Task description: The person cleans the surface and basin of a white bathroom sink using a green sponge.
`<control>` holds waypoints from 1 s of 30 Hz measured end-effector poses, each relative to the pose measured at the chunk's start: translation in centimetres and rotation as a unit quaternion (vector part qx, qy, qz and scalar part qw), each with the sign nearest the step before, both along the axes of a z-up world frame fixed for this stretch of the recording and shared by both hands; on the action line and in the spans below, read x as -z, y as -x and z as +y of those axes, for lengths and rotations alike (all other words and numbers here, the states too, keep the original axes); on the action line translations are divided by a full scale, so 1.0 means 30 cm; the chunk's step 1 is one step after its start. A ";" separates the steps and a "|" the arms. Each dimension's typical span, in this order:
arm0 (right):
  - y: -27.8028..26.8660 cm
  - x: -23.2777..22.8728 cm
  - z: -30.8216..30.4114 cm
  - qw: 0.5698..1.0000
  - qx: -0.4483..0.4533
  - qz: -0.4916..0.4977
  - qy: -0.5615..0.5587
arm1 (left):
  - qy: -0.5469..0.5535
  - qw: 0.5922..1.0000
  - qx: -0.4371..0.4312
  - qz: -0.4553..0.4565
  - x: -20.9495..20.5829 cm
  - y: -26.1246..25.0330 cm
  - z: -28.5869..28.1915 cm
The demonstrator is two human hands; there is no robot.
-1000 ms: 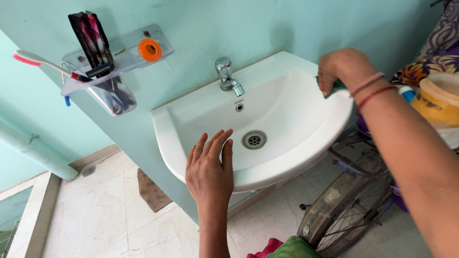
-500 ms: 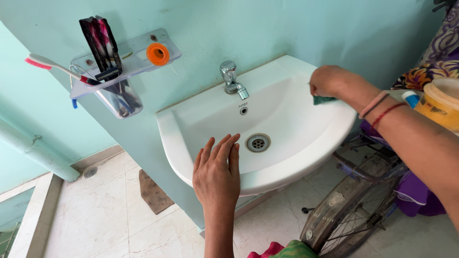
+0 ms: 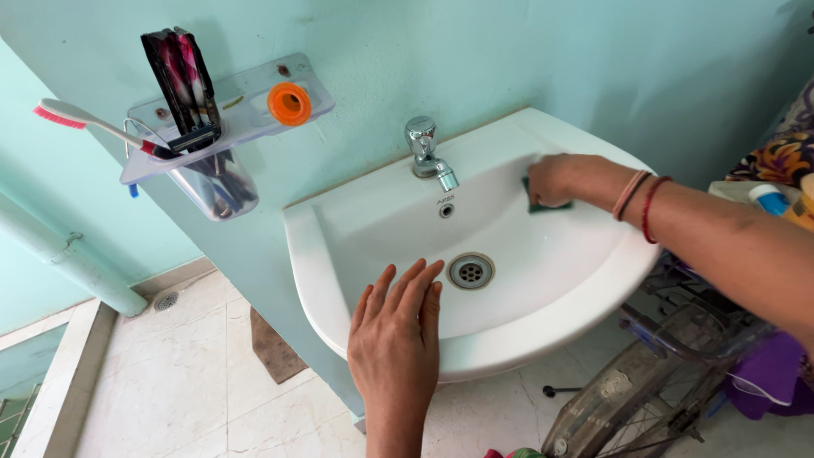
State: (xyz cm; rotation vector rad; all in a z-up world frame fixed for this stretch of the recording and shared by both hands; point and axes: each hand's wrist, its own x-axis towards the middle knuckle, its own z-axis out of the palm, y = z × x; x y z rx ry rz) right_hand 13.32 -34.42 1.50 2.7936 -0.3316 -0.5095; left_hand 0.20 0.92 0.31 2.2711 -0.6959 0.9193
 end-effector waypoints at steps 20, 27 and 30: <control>-0.065 0.107 0.020 0.985 -0.135 0.096 -0.052 | -0.007 1.000 0.012 0.012 0.018 -0.032 -0.008; -0.023 0.124 0.129 0.963 -0.166 0.147 -0.153 | -0.010 1.000 0.019 0.022 0.018 -0.041 -0.006; 0.032 0.057 0.158 0.956 -0.150 0.218 -0.130 | -0.008 1.000 0.019 0.019 0.011 -0.037 -0.007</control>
